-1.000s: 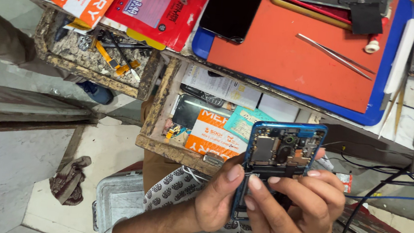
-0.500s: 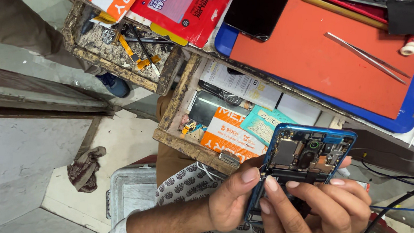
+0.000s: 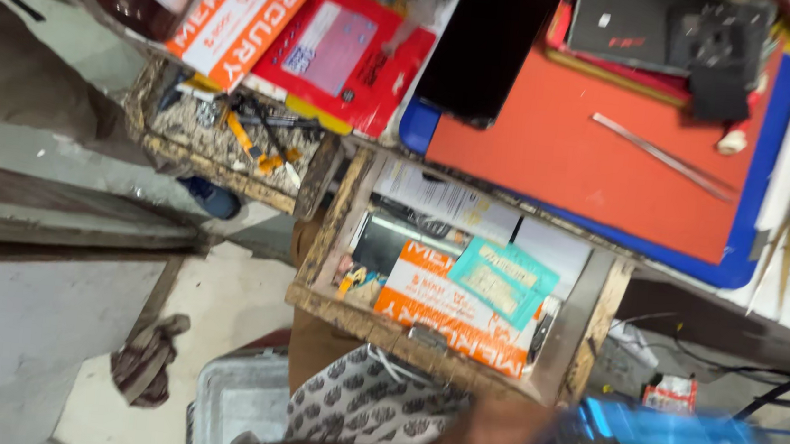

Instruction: The person repairs a mobile phone by using tweezers to manipulate internal components and a prying tool to separate parts on a repair bench.

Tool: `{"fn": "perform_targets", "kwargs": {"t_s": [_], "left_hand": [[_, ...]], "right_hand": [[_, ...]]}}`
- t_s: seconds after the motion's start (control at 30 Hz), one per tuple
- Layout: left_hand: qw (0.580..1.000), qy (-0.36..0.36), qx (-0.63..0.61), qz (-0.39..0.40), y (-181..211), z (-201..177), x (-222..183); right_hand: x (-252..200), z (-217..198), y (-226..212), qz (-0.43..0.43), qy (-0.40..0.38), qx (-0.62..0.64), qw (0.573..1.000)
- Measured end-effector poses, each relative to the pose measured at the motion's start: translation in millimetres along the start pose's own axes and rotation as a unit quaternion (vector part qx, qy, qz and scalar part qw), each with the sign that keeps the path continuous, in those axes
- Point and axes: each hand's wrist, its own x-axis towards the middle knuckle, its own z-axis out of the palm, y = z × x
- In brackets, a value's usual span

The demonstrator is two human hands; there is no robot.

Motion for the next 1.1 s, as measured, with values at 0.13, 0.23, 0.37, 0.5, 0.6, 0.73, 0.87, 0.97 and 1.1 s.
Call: {"fn": "perform_targets", "kwargs": {"t_s": [0.13,0.23,0.37,0.5,0.6,0.73,0.87,0.97,1.1], "left_hand": [[1.0,-0.017,-0.013,0.009,6,1,15],[0.999,-0.027,-0.024,0.008,5,3,21],[0.999,-0.028,-0.041,0.006,2,4,24],[0.998,-0.023,-0.06,0.0,-4,6,16],[0.997,-0.025,-0.071,-0.002,-7,7,14],[0.996,-0.03,-0.08,-0.006,-9,8,12],[0.996,-0.03,-0.088,-0.009,-9,9,10],[0.995,-0.03,-0.091,-0.011,-8,9,10],[0.995,-0.031,-0.091,-0.009,-6,9,11]], "right_hand": [[3,18,16,0.0,0.009,0.004,1.0],[4,25,26,-0.002,0.013,0.006,1.0],[4,34,28,-0.002,0.015,0.018,1.0],[-1,38,29,0.001,0.014,0.028,1.0],[0,39,30,-0.002,0.016,0.03,0.999],[3,39,30,-0.002,0.021,0.028,0.999],[5,39,28,-0.004,0.026,0.031,0.999],[5,38,28,-0.004,0.029,0.033,0.999],[-1,36,31,-0.007,0.036,0.033,0.999]]}}
